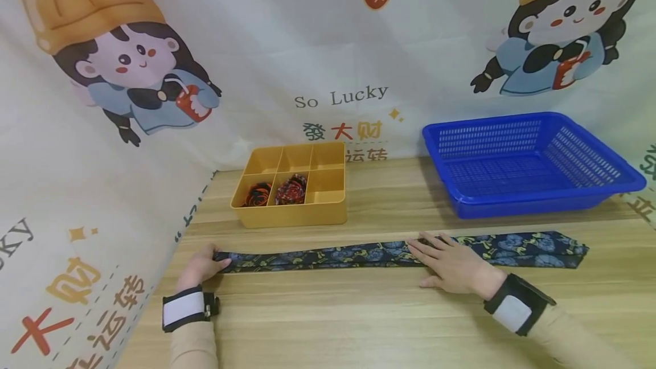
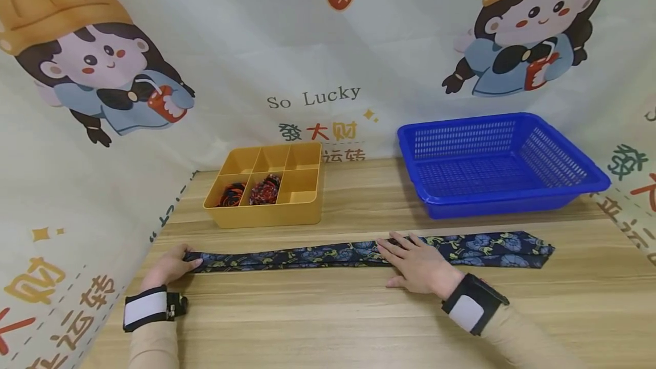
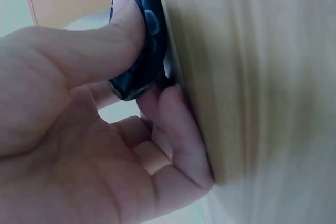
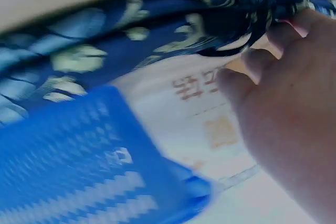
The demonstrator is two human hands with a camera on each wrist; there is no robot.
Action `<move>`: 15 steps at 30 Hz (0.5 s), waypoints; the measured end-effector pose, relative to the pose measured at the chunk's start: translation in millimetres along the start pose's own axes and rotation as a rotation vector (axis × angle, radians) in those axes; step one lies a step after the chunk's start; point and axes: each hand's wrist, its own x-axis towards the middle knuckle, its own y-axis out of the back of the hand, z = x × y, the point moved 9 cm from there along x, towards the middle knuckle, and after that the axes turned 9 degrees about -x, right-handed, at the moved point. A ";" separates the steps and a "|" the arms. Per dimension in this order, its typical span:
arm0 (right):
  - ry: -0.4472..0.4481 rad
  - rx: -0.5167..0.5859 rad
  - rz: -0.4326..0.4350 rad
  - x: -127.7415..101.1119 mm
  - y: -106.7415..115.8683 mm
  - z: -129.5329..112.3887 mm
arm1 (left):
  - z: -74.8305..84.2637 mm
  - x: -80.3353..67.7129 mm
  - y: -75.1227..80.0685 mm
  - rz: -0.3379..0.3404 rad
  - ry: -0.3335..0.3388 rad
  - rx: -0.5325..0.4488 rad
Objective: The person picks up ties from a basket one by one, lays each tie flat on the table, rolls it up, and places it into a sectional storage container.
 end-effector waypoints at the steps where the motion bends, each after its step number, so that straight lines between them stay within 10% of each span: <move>1: 0.005 0.014 0.060 -3.4 5.9 5.0 | 0.6 -0.5 0.3 0.000 -0.003 0.003; 6: -0.087 0.127 0.363 -22.0 30.7 50.0 | 1.4 -0.2 1.3 -0.002 -0.015 0.002; 10: -0.202 0.365 0.175 -33.8 5.6 89.8 | -2.7 0.9 3.5 -0.027 -0.038 -0.003; 15: -0.215 0.536 0.011 -57.9 -25.3 121.8 | -13.4 -4.8 6.3 -0.113 -0.043 -0.251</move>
